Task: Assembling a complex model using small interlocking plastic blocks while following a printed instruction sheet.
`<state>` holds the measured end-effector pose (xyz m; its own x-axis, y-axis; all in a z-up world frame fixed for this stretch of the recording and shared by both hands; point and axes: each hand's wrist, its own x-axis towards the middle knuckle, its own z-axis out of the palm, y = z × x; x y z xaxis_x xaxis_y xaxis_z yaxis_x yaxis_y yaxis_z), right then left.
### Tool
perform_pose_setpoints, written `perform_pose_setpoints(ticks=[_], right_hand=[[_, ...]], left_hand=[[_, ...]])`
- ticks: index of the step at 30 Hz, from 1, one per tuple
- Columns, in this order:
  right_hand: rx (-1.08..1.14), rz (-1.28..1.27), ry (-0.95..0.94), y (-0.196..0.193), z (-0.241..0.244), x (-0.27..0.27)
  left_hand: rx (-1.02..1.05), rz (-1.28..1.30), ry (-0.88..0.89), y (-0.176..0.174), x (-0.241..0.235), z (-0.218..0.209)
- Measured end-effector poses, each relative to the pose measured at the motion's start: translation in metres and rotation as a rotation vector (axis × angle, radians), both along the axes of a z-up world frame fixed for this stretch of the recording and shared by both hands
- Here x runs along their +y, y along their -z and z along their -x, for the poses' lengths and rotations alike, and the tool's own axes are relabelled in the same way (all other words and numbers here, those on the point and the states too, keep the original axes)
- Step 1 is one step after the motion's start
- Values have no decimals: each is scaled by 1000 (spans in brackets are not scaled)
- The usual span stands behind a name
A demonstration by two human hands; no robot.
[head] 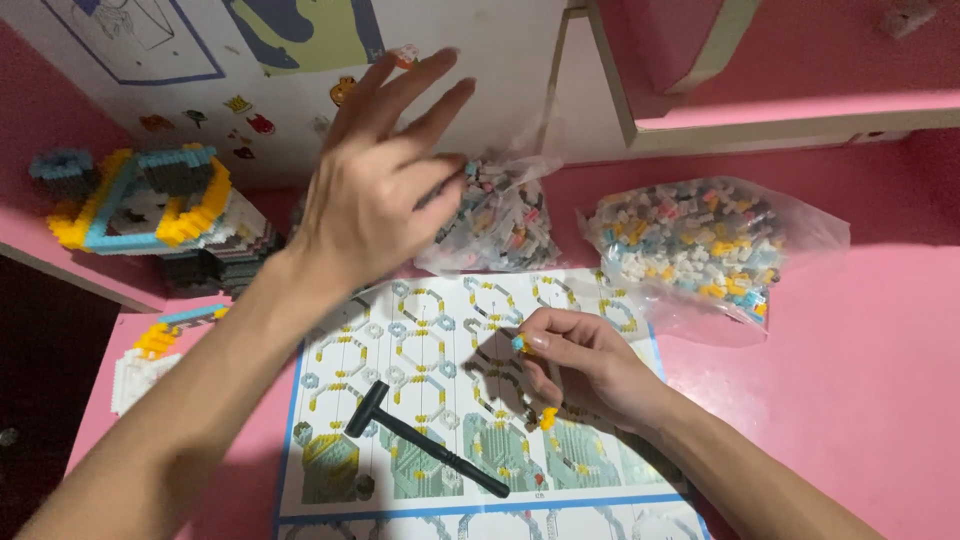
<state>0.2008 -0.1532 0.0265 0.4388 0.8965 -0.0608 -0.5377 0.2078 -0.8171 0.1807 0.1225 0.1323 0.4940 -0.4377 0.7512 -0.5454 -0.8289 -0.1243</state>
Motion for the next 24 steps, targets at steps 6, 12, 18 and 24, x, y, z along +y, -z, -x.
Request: perform_pose_setpoints(ticks=[6, 12, 18, 24], right_hand=[[95, -27, -52, -10, 3, 0], [95, -7, -37, -9, 21, 0], [-3, 388, 53, 0, 52, 5], [-33, 551, 6, -4, 54, 3]], left_hand=[[-243, -133, -28, 21, -28, 54], [-61, -59, -121, 62, -58, 122], [46, -27, -241, 50, -81, 167], [151, -240, -410, 56, -66, 186]])
